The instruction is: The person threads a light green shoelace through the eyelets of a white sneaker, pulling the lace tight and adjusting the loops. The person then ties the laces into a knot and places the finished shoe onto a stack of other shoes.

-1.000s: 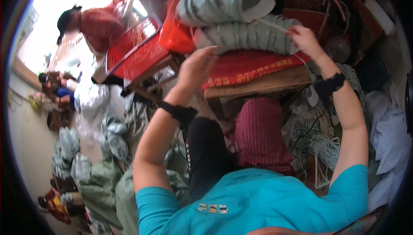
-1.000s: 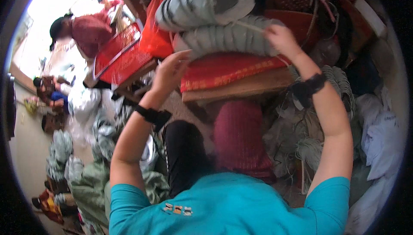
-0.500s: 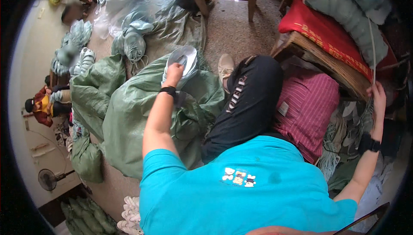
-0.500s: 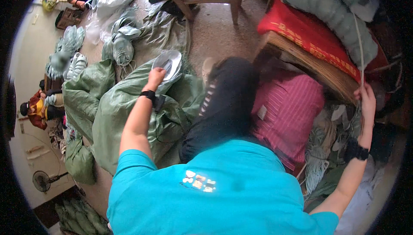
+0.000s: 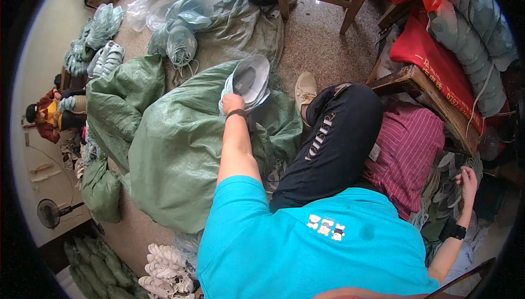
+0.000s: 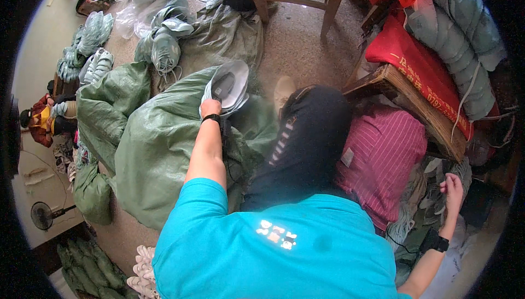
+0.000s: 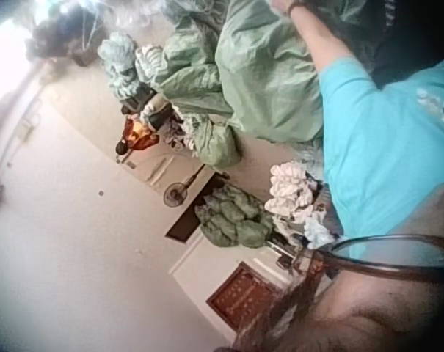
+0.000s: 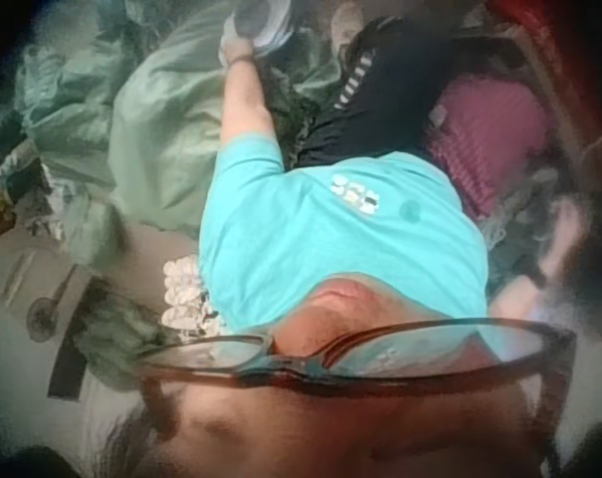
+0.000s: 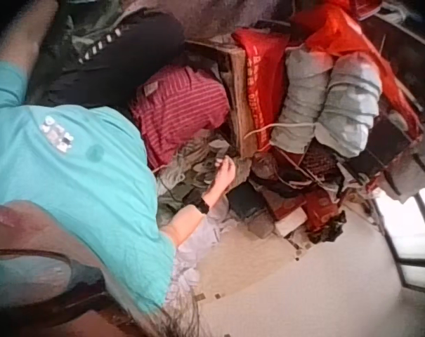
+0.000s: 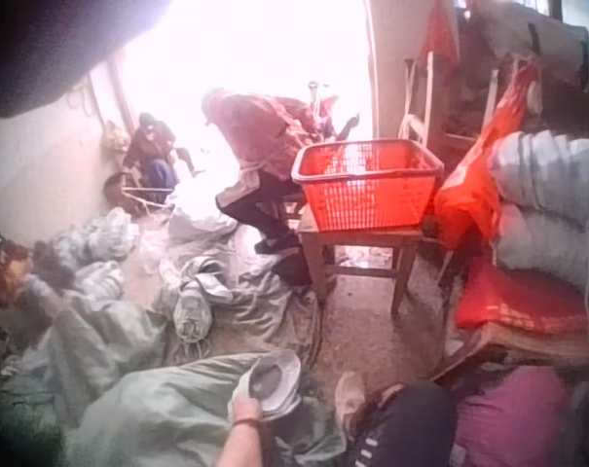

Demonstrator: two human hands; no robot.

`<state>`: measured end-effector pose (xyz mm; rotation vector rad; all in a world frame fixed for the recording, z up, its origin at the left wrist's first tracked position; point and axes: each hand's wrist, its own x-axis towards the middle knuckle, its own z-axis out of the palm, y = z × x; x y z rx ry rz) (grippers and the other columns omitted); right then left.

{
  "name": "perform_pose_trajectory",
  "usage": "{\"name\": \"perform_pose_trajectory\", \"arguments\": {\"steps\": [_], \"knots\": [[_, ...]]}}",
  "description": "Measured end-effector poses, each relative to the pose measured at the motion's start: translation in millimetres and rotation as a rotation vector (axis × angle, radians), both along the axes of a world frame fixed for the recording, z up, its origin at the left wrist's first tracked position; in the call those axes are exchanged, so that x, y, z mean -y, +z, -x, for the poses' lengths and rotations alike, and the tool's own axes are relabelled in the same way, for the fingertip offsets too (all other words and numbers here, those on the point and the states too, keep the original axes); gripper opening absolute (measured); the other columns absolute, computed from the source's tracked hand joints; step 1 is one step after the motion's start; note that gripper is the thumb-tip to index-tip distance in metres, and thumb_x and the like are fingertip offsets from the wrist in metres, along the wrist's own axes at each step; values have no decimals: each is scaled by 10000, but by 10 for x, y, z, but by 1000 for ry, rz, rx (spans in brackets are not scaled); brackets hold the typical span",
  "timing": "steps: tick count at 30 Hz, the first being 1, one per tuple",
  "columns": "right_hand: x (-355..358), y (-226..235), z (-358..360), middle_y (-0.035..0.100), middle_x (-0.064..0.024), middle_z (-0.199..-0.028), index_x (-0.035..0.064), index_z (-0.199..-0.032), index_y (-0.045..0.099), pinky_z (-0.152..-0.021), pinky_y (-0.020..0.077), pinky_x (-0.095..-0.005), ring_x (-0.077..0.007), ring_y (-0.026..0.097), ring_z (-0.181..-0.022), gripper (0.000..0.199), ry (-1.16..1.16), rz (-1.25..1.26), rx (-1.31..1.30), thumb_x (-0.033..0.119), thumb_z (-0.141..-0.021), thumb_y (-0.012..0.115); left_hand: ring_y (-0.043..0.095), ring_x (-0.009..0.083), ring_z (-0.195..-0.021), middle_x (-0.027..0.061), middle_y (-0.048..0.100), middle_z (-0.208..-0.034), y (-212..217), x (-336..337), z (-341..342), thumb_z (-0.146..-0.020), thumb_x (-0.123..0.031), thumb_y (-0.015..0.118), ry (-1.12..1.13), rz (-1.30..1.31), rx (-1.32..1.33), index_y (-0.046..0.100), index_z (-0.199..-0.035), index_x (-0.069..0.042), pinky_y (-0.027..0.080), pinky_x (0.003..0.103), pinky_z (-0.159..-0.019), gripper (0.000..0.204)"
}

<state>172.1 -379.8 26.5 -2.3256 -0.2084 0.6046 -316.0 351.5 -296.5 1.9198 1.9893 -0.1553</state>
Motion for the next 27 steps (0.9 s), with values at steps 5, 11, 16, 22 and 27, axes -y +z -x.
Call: {"name": "perform_pose_trajectory", "arguments": {"steps": [5, 11, 16, 22, 27], "knots": [[-439, 54, 24, 583, 5, -755, 29, -1115, 617, -608, 420, -205, -56, 511, -646, 217, 89, -27, 166, 202, -1022, 527, 664, 434, -936, 272, 684, -952, 273, 241, 100, -876, -250, 534, -15, -148, 167, 694, -925, 21, 521, 517, -840, 318], [-1716, 521, 601, 597, 12, -799, 43, -1127, 634, -641, 428, -199, -42, 525, -707, 173, 199, -193, 442, 119, -1006, 536, 624, 451, -861, 262, 668, -937, 1035, 464, -19, -873, -234, 489, -181, -311, 681, 656, -941, 15, 480, 509, -767, 307], [-2553, 652, 1020, 643, -1, -864, 32, -1111, 643, -703, 492, -218, -73, 615, -790, 174, 430, -381, 272, 97, -972, 563, 479, 51, -600, -13, 528, -679, 1988, 583, -403, -1006, -240, 545, -218, -182, 1332, 617, -919, -34, 389, 253, -518, 235], [-3172, 707, 1638, 614, -137, -1188, 48, -1459, 345, -748, 544, -293, -143, 660, -913, 768, 770, -748, 28, 274, -855, 764, 490, 35, -613, -5, 572, -861, 3440, 1358, -1248, -1018, -169, 518, -486, -333, 1496, 627, -1052, -10, 390, 201, -502, 195], [-3035, 741, 1686, 581, -77, -1247, -2, -1301, 530, -979, 468, -334, -160, 578, -1090, 383, 447, -1041, 45, 209, -987, 590, 596, 230, -968, 147, 643, -1096, 3833, 1995, -1613, -863, 28, 567, -1122, -652, 1297, 514, -1384, 28, 462, 310, -890, 524]]}}
